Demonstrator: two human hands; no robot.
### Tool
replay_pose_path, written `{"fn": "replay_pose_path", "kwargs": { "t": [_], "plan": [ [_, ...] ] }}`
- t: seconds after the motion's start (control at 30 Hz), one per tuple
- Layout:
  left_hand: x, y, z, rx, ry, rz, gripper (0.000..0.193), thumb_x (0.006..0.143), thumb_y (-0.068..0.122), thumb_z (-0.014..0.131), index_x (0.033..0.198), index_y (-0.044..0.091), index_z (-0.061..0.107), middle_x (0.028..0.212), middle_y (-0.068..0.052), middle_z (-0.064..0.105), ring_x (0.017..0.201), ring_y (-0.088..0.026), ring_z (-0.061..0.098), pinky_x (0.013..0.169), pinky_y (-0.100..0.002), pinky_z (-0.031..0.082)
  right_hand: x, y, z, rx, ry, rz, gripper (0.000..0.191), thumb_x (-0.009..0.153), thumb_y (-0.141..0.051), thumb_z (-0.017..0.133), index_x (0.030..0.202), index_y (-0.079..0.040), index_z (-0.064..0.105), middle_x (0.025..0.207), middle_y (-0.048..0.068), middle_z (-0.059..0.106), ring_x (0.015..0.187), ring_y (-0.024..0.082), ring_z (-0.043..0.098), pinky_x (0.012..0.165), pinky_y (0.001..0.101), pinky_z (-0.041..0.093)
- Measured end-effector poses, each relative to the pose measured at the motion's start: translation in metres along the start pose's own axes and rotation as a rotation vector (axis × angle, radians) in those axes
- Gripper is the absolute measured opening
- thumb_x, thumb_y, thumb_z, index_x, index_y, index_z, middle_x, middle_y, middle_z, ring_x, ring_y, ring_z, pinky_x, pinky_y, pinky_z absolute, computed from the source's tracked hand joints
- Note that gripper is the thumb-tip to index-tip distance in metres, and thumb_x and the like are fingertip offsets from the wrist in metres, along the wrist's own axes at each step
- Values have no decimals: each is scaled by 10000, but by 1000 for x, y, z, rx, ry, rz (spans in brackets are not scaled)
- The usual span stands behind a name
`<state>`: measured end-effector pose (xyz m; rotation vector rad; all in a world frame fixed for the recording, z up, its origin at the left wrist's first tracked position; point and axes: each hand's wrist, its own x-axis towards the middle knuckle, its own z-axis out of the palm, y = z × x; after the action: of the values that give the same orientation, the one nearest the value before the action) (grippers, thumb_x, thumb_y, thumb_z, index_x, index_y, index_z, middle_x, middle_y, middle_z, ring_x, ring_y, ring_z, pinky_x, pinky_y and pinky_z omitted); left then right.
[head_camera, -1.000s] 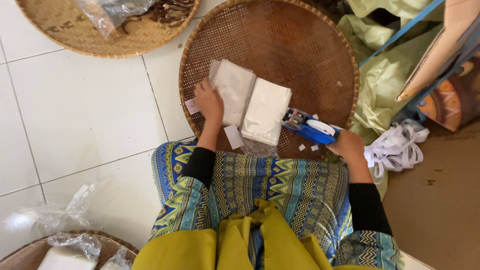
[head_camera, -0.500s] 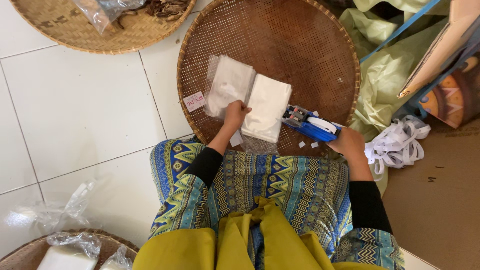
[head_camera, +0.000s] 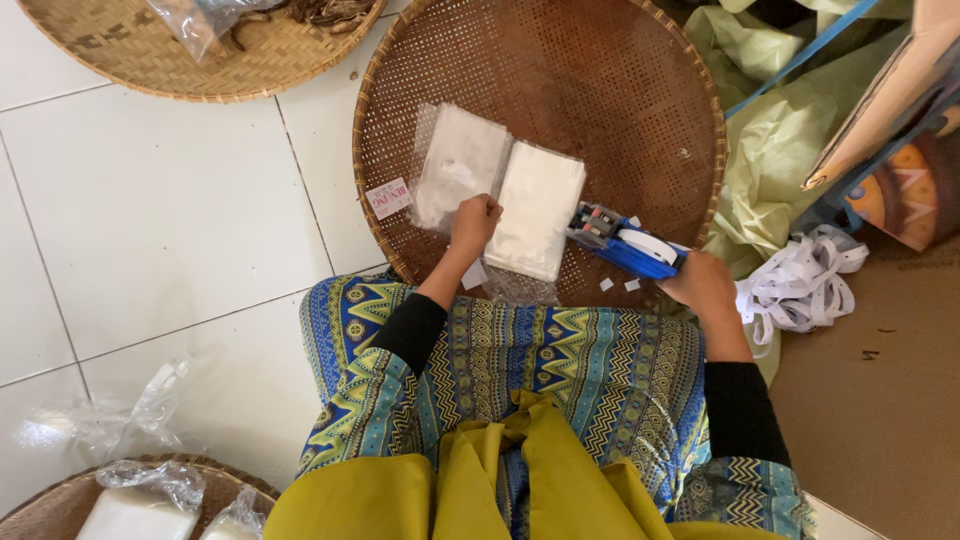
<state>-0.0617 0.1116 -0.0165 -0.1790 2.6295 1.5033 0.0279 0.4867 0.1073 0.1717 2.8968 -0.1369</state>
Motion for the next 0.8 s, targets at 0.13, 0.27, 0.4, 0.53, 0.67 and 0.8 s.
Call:
{"fn": "replay_pose_path", "kwargs": {
  "t": [0.13,0.27,0.4,0.53,0.67,0.8],
  "plan": [
    [1,-6,3,-13,-6,49,167,833,188,803,918,49,765,855,-132,768,806,-294,746,717,-415,590,-12,-7,-10,196,68,18,555,684,-399,850,1198,-211,750,1000,184,756,951,407,712,808,499,572],
    [2,-6,5,41,-93,-12,168,906,214,765,943,52,747,865,-109,761,785,-272,733,683,-417,592,-12,-25,-12,266,113,2,531,684,-391,850,1181,-223,772,987,174,763,955,394,722,823,477,579],
    [1,-5,2,35,-79,4,169,888,214,781,918,50,755,855,-111,760,786,-272,728,685,-416,584,13,-45,-9,93,-6,-17,500,680,-445,866,1115,-211,789,966,175,766,921,405,729,829,484,583],
    [0,-3,0,33,-70,19,162,874,211,789,904,54,762,843,-114,762,791,-272,732,696,-413,580,34,-57,-3,13,-35,-121,454,722,-471,834,1082,-196,799,948,191,762,916,416,727,827,501,583],
    [1,-2,2,45,-83,-3,173,883,226,779,903,57,748,834,-101,762,778,-272,733,690,-414,580,46,-56,-2,-21,-54,-113,512,666,-471,847,1073,-164,793,930,217,748,901,431,721,809,508,582],
    [3,-1,4,70,-99,-43,181,898,252,764,904,75,729,838,-89,765,786,-279,729,685,-428,572,40,-32,-9,-103,-73,-64,533,662,-512,840,1054,-153,794,930,219,748,904,427,725,786,519,580]
  ]
}}
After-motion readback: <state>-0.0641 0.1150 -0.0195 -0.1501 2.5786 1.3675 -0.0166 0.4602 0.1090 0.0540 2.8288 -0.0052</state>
